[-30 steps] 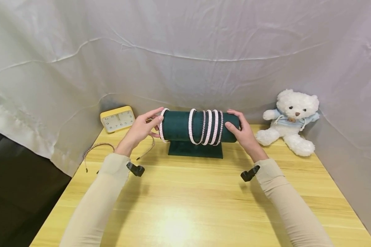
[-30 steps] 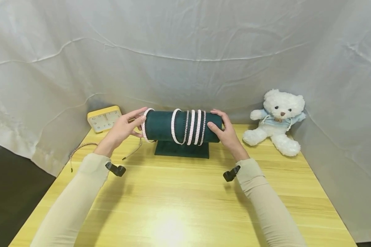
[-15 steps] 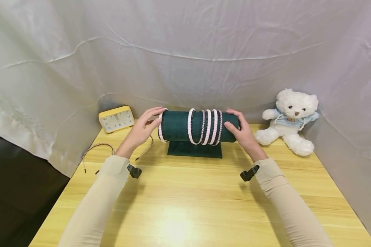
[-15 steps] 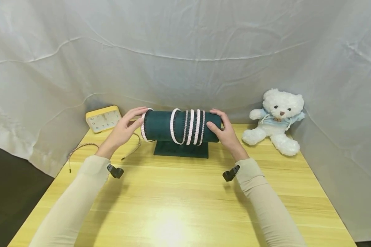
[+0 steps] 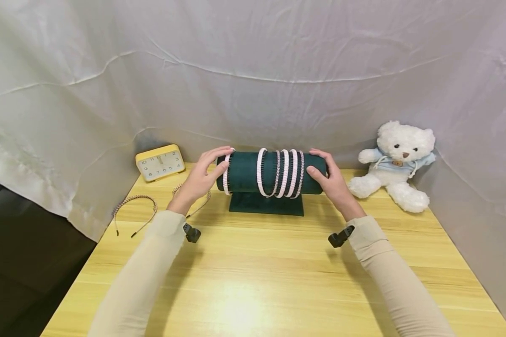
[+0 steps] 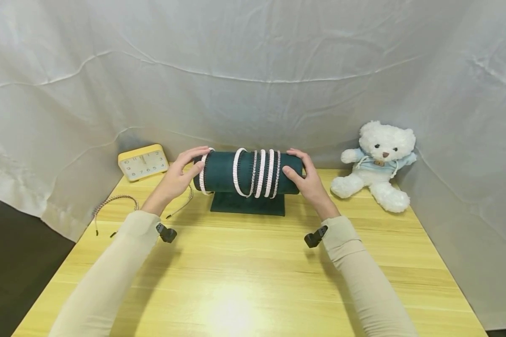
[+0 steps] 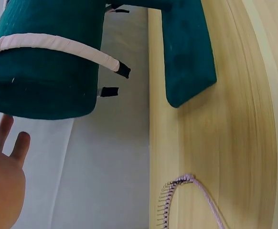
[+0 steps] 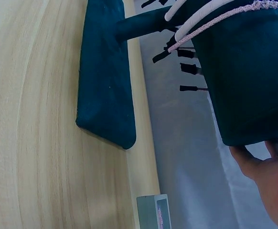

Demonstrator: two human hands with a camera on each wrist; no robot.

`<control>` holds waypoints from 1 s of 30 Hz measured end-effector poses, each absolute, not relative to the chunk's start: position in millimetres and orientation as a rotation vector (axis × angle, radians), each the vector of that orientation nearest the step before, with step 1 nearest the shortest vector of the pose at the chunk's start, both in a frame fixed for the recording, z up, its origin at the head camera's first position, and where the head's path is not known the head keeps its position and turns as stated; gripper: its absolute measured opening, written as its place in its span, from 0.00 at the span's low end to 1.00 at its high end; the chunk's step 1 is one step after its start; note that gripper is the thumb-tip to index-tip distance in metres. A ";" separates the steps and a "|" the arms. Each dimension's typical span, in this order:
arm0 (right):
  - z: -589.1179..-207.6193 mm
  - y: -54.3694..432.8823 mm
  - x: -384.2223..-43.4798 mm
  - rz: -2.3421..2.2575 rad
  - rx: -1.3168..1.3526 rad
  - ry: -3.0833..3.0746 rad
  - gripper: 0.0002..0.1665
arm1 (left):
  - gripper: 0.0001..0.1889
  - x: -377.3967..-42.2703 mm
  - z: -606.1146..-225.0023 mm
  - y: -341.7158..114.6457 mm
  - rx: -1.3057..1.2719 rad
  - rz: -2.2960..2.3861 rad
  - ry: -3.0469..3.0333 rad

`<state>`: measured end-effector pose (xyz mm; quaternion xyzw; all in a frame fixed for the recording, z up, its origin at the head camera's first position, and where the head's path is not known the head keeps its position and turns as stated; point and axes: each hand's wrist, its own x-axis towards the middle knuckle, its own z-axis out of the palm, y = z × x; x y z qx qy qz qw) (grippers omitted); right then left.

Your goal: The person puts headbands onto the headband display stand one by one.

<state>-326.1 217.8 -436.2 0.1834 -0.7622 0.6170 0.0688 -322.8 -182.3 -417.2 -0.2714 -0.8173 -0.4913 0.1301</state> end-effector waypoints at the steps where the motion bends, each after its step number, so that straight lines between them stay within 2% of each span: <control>1: -436.3 218.0 -326.1 1.855 0.553 -2.296 0.33 | 0.22 -323.1 -417.4 -180.8 -0.789 -1.421 -2.374; 11: -437.4 218.8 -326.7 1.861 0.555 -2.289 0.32 | 0.22 -321.8 -410.1 -172.6 -0.822 -1.275 -2.441; 23: -436.3 217.6 -326.2 1.870 0.545 -2.294 0.34 | 0.26 -320.9 -406.2 -187.6 -0.929 -1.054 -2.545; 30: -437.6 218.4 -326.8 1.855 0.542 -2.299 0.33 | 0.26 -321.9 -401.8 -177.1 -0.923 -1.031 -2.569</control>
